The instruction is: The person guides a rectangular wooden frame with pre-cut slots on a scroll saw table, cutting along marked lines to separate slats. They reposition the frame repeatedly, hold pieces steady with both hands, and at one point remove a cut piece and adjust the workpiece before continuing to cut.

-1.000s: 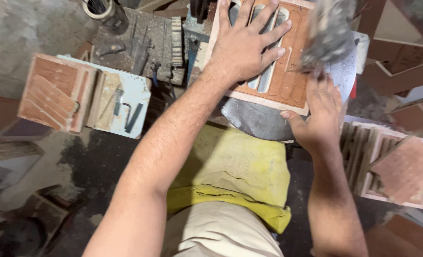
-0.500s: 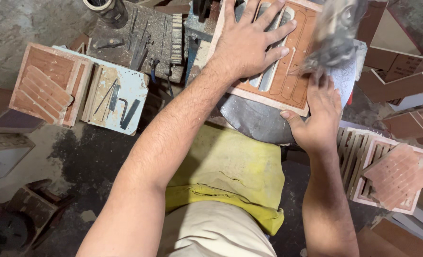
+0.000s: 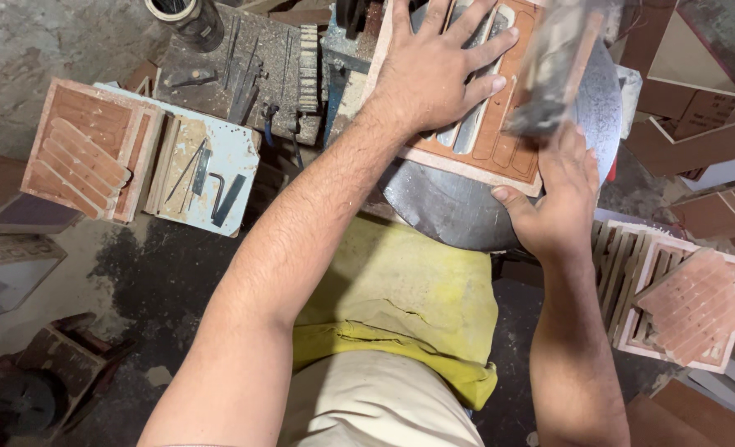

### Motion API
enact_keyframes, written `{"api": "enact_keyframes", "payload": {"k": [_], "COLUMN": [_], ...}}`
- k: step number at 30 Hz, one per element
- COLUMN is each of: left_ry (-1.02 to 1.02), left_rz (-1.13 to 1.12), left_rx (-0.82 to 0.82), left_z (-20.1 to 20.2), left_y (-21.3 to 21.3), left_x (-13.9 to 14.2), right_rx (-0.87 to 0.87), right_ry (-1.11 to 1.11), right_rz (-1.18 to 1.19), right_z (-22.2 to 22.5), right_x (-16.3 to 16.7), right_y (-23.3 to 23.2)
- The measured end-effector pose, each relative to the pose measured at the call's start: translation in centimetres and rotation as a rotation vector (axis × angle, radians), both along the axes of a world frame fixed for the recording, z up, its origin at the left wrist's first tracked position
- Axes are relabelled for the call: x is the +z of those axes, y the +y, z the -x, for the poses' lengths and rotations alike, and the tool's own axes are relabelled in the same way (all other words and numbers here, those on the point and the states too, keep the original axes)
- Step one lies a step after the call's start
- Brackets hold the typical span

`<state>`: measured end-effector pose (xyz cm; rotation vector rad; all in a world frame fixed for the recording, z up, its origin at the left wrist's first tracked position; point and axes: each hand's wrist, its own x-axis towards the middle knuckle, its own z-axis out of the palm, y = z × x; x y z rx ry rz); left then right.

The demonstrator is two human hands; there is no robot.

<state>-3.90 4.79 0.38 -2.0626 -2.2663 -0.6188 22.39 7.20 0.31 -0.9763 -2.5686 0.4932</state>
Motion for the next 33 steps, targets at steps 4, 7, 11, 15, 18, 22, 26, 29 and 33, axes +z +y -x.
{"api": "enact_keyframes", "payload": {"k": [4, 7, 11, 15, 18, 22, 26, 29, 33], "left_ry": [0.028, 0.036, 0.002, 0.061, 0.007, 0.015, 0.014, 0.015, 0.049], "left_rz": [-0.014, -0.004, 0.051, -0.030, 0.013, -0.032, -0.061, -0.073, -0.092], "left_rx": [0.007, 0.009, 0.003, 0.013, 0.007, 0.004, -0.002, -0.012, 0.004], "left_z": [0.1, 0.0, 0.2, 0.2, 0.3, 0.4, 0.5, 0.6, 0.7], "left_y": [0.3, 0.5, 0.6, 0.7, 1.0, 1.0, 1.2, 1.3, 1.6], "left_x": [0.1, 0.2, 0.4, 0.5, 0.4, 0.2, 0.0, -0.1, -0.2], "right_rx": [-0.029, -0.017, -0.023, -0.018, -0.013, -0.027, -0.034, -0.025, -0.050], "right_ry": [-0.026, -0.024, -0.010, -0.003, 0.013, 0.005, 0.016, 0.025, -0.004], "right_rz": [0.007, -0.024, -0.009, 0.016, -0.016, 0.001, 0.031, 0.030, 0.042], "right_z": [0.0, 0.0, 0.2, 0.6, 0.9, 1.2, 1.3, 1.5, 1.5], "right_x": [-0.5, -0.6, -0.1, 0.5, 0.8, 1.1, 1.2, 1.2, 1.1], "right_y": [0.3, 0.4, 0.4, 0.3, 0.3, 0.3, 0.4, 0.5, 0.8]}}
